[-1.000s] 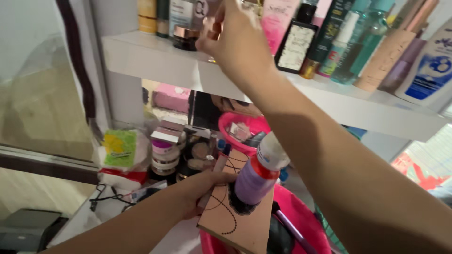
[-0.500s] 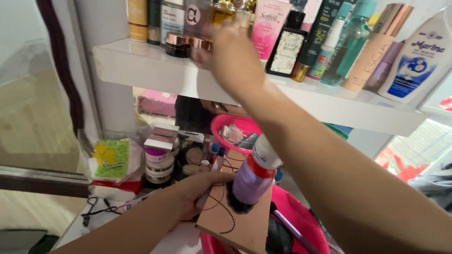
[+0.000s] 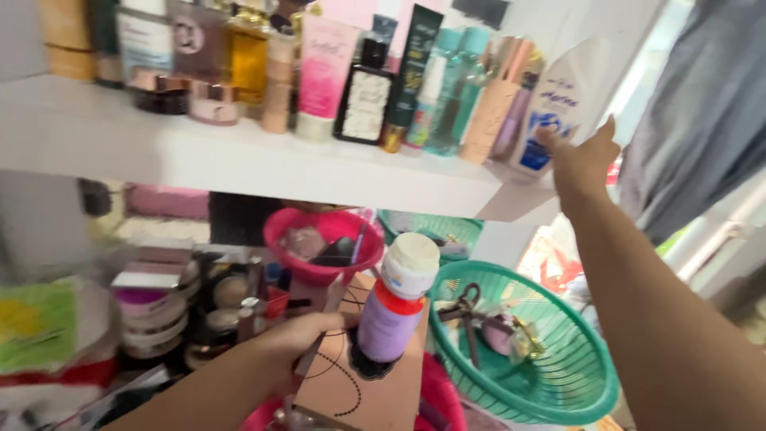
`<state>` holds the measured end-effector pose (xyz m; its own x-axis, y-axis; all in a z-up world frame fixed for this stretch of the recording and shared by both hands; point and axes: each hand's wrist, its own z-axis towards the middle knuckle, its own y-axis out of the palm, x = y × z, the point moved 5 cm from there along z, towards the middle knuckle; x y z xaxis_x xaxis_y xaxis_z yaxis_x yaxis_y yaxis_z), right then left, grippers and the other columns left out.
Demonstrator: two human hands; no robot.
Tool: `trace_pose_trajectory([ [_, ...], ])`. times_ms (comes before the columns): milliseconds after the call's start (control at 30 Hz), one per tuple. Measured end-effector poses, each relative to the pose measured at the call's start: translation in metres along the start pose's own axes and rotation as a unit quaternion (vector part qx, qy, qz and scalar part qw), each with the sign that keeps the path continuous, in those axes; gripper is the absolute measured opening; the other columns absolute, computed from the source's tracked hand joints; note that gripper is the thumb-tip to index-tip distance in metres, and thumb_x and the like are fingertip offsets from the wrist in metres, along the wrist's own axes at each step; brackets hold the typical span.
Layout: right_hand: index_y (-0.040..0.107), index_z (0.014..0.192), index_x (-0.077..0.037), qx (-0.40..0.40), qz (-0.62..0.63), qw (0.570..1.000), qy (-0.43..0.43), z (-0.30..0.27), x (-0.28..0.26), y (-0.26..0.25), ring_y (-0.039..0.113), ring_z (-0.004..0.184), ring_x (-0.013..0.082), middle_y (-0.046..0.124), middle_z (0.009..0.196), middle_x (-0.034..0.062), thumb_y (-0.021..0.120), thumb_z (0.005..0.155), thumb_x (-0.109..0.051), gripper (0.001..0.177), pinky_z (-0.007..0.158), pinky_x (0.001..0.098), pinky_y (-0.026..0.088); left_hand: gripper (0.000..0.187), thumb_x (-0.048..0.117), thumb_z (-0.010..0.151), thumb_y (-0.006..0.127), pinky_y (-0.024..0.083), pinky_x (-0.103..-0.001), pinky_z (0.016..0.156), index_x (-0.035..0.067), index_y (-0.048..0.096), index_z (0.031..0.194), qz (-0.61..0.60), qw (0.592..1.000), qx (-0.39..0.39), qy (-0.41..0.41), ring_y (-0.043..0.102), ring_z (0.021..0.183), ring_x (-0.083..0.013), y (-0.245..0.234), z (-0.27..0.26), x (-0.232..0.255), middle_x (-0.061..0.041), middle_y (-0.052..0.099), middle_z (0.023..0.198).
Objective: The person organizes various cosmetic items by picking them up from a cluttered vanity table and placing them into pink and green plastic baskets. They handle items such as bottles, compacts, and boxes, moving them between the table surface and the baskets.
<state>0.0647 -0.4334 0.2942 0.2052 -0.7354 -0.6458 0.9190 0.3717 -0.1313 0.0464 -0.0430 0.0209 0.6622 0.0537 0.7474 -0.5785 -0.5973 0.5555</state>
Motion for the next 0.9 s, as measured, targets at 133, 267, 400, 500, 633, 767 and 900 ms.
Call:
trace_pose_trajectory([
  [133,0.038,0.147,0.003,-0.124,0.092,0.987,0.053,-0.014,0.002,0.004,0.068,0.101,0.0235,0.068,0.117,0.0162,0.085,0.083,-0.019,0.082,0.078,0.0360,0.057,0.049,0.021,0.099,0.040,0.063,-0.044,0.085,0.010,0.059,0.143,-0.003,1.000,0.011,0.013,0.076,0.095,-0.0254,0.008,0.017,0.007,-0.015,0.077,0.115],
  [267,0.035,0.151,-0.004,-0.150,0.050,0.984,0.080,-0.016,0.005,0.006,0.069,0.093,0.0187,0.066,0.116,0.0139,0.083,0.081,-0.016,0.086,0.071,0.0347,0.057,0.047,0.023,0.100,0.039,0.062,-0.045,0.084,0.009,0.057,0.141,-0.018,1.000,0.004,0.015,0.076,0.094,-0.0266,0.011,0.029,0.007,-0.016,0.076,0.114],
  [400,0.048,0.135,-0.001,-0.151,0.045,0.982,0.105,-0.018,0.005,0.002,0.067,0.083,0.0190,0.067,0.105,0.0120,0.082,0.081,-0.014,0.065,0.068,0.0326,0.057,0.047,0.023,0.100,0.040,0.063,-0.044,0.083,0.008,0.058,0.141,-0.024,0.999,-0.026,0.017,0.076,0.094,-0.0254,0.013,0.035,0.004,-0.017,0.076,0.114],
  [500,0.064,0.113,0.002,-0.186,0.045,0.975,0.111,-0.022,-0.006,0.002,0.067,0.081,0.0168,0.070,0.098,0.0082,0.082,0.085,-0.017,0.038,0.070,0.0292,0.056,0.047,0.025,0.099,0.039,0.063,-0.044,0.082,0.015,0.059,0.140,0.008,0.999,0.047,-0.005,0.076,0.094,-0.0247,0.007,0.033,0.001,-0.014,0.077,0.114],
  [633,0.068,0.100,-0.002,-0.226,0.060,0.969,0.080,-0.034,-0.024,0.001,0.064,0.077,0.0152,0.069,0.092,0.0068,0.083,0.085,-0.017,0.026,0.071,0.0279,0.056,0.047,0.024,0.100,0.042,0.064,-0.044,0.083,0.013,0.060,0.142,0.010,0.999,0.040,-0.014,0.076,0.096,-0.0249,0.012,0.026,0.000,-0.015,0.077,0.116],
  [767,0.063,0.094,-0.001,-0.215,0.044,0.973,0.075,-0.041,-0.036,0.008,0.066,0.075,0.0159,0.067,0.087,0.0073,0.084,0.084,-0.017,0.028,0.067,0.0304,0.058,0.049,0.024,0.098,0.040,0.064,-0.044,0.083,0.013,0.057,0.143,0.021,0.999,0.025,-0.007,0.076,0.097,-0.0245,0.018,0.017,0.005,-0.015,0.076,0.118],
  [900,0.064,0.094,-0.002,-0.213,0.032,0.973,0.085,-0.038,-0.035,0.012,0.067,0.076,0.0170,0.068,0.089,0.0076,0.084,0.085,-0.018,0.027,0.068,0.0304,0.058,0.050,0.024,0.097,0.041,0.064,-0.044,0.082,0.012,0.057,0.143,0.051,0.998,0.030,0.015,0.077,0.096,-0.0237,0.022,0.011,0.011,-0.014,0.077,0.119],
])
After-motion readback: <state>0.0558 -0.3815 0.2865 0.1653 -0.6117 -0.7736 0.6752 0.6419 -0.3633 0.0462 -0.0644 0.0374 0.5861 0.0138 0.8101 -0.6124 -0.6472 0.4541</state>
